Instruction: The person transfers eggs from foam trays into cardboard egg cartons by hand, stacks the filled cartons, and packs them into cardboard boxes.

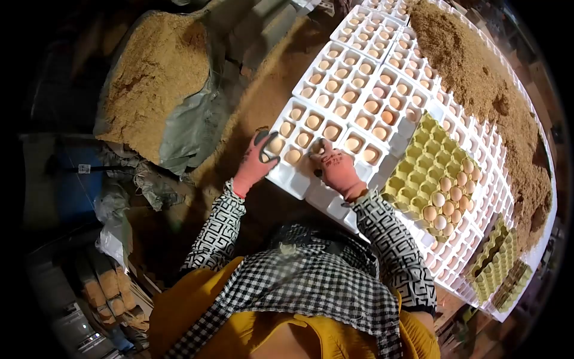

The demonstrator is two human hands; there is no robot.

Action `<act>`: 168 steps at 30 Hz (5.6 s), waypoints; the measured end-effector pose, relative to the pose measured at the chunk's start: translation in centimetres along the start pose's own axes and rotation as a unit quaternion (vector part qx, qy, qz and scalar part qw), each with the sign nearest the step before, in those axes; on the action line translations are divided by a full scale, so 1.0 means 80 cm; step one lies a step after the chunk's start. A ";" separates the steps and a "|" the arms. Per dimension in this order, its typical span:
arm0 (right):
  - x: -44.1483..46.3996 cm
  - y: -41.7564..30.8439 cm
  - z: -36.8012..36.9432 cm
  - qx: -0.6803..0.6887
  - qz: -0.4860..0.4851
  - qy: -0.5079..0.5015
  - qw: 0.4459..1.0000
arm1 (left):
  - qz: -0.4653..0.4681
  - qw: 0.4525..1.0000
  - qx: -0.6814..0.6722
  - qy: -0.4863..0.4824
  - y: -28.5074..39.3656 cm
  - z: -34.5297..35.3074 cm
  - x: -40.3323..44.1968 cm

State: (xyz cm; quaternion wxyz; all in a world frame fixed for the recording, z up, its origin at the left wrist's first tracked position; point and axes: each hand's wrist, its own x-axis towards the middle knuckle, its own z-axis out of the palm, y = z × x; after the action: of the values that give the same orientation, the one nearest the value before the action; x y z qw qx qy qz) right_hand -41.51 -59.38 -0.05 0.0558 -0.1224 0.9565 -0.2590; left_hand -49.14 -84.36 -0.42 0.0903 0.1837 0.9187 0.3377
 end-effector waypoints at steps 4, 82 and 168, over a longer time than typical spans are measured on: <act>-0.005 -0.042 0.009 0.029 0.051 0.091 0.994 | -0.163 0.891 -0.399 0.143 -0.029 -0.012 0.016; -0.103 0.339 -0.223 -0.146 0.380 0.109 0.907 | 0.063 0.988 -0.142 -0.011 0.225 0.126 0.028; -0.439 0.276 -0.224 -0.014 0.233 0.202 0.951 | 0.374 0.848 0.258 -0.275 0.498 0.343 -0.007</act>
State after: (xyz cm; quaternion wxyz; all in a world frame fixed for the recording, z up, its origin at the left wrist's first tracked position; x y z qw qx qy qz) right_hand -15.23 -23.03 5.59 -0.0815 0.1579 0.9533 -0.2443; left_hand -29.69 -40.43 4.92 0.1553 0.6150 0.7724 0.0328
